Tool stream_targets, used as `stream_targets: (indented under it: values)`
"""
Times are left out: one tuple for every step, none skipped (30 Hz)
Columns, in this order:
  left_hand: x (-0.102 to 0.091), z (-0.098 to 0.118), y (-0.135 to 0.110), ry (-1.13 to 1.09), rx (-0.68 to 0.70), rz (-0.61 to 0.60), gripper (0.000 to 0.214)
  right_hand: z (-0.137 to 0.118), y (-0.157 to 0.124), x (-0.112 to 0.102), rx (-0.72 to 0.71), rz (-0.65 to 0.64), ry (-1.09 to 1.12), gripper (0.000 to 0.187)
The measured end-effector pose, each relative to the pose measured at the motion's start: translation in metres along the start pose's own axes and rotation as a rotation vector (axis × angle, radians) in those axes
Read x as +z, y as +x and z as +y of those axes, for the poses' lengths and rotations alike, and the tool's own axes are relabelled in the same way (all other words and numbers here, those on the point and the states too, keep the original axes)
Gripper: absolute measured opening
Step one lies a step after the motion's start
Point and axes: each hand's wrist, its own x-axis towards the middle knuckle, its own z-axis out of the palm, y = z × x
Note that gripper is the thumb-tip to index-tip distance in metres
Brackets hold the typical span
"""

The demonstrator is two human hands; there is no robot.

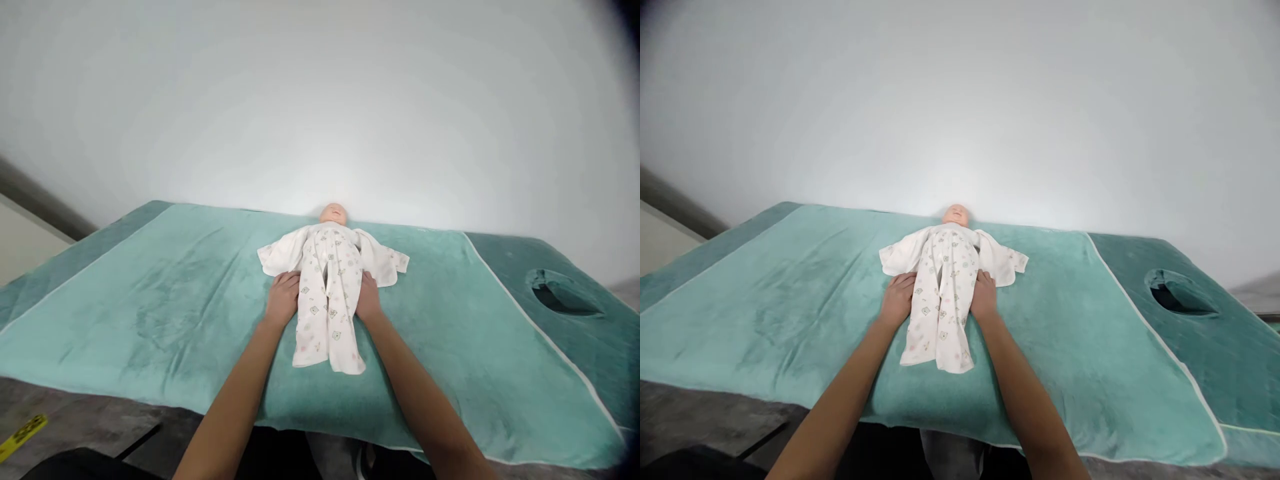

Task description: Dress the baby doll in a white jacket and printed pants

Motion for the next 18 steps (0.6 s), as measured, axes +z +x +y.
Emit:
stream_targets:
  values:
    - [-0.001,0.002,-0.003,-0.029,-0.013,0.005,0.027,0.003,-0.003,-0.002,0.020,0.026,-0.018,0.021]
    - [-0.002,0.005,-0.006,-0.070,-0.037,0.012,0.027,0.005,-0.007,-0.003,0.031,0.056,-0.023,0.020]
    - [-0.004,0.009,-0.009,-0.115,-0.066,0.020,0.027,0.007,-0.012,-0.006,0.029,0.087,-0.024,0.020]
    - [-0.006,0.012,-0.011,-0.158,-0.095,0.027,0.027,0.008,-0.019,-0.008,0.017,0.114,-0.027,0.020]
    - [-0.008,0.015,-0.014,-0.192,-0.123,0.035,0.028,0.010,-0.026,-0.010,-0.001,0.136,-0.026,0.022]
    - [-0.011,0.018,-0.016,-0.215,-0.151,0.046,0.028,0.012,-0.033,-0.012,-0.021,0.152,-0.018,0.023]
    - [-0.014,0.020,-0.019,-0.227,-0.181,0.062,0.028,0.014,-0.040,-0.014,-0.041,0.157,0.002,0.025]
    - [-0.016,0.021,-0.021,-0.232,-0.220,0.085,0.029,0.017,-0.046,-0.015,-0.056,0.148,0.038,0.027]
    - [-0.019,0.020,-0.023,-0.240,-0.273,0.116,0.030,0.021,-0.051,-0.017,-0.058,0.140,0.088,0.029]
    - [-0.021,0.017,-0.024,-0.245,-0.336,0.154,0.032,0.026,-0.054,-0.018,-0.038,0.145,0.145,0.031]
    - [-0.023,0.013,-0.024,-0.245,-0.407,0.198,0.034,0.032,-0.055,-0.020,0.007,0.170,0.202,0.032]
    - [-0.024,0.008,-0.023,-0.239,-0.481,0.243,0.035,0.038,-0.054,-0.022,0.074,0.216,0.250,0.032]
    - [-0.025,0.002,-0.022,-0.227,-0.552,0.284,0.035,0.044,-0.052,-0.023,0.162,0.283,0.283,0.031]
    - [-0.026,-0.004,-0.019,-0.211,-0.616,0.317,0.034,0.050,-0.048,-0.026,0.261,0.357,0.298,0.032]
    - [-0.026,-0.011,-0.015,-0.193,-0.672,0.339,0.033,0.055,-0.044,-0.028,0.357,0.421,0.303,0.033]
    - [-0.026,-0.017,-0.011,-0.175,-0.718,0.349,0.033,0.060,-0.040,-0.029,0.440,0.458,0.305,0.037]
    - [-0.026,-0.023,-0.006,-0.160,-0.756,0.348,0.035,0.063,-0.035,-0.031,0.515,0.466,0.316,0.040]
    - [-0.025,-0.028,-0.001,-0.147,-0.789,0.339,0.038,0.065,-0.030,-0.032,0.579,0.450,0.339,0.044]
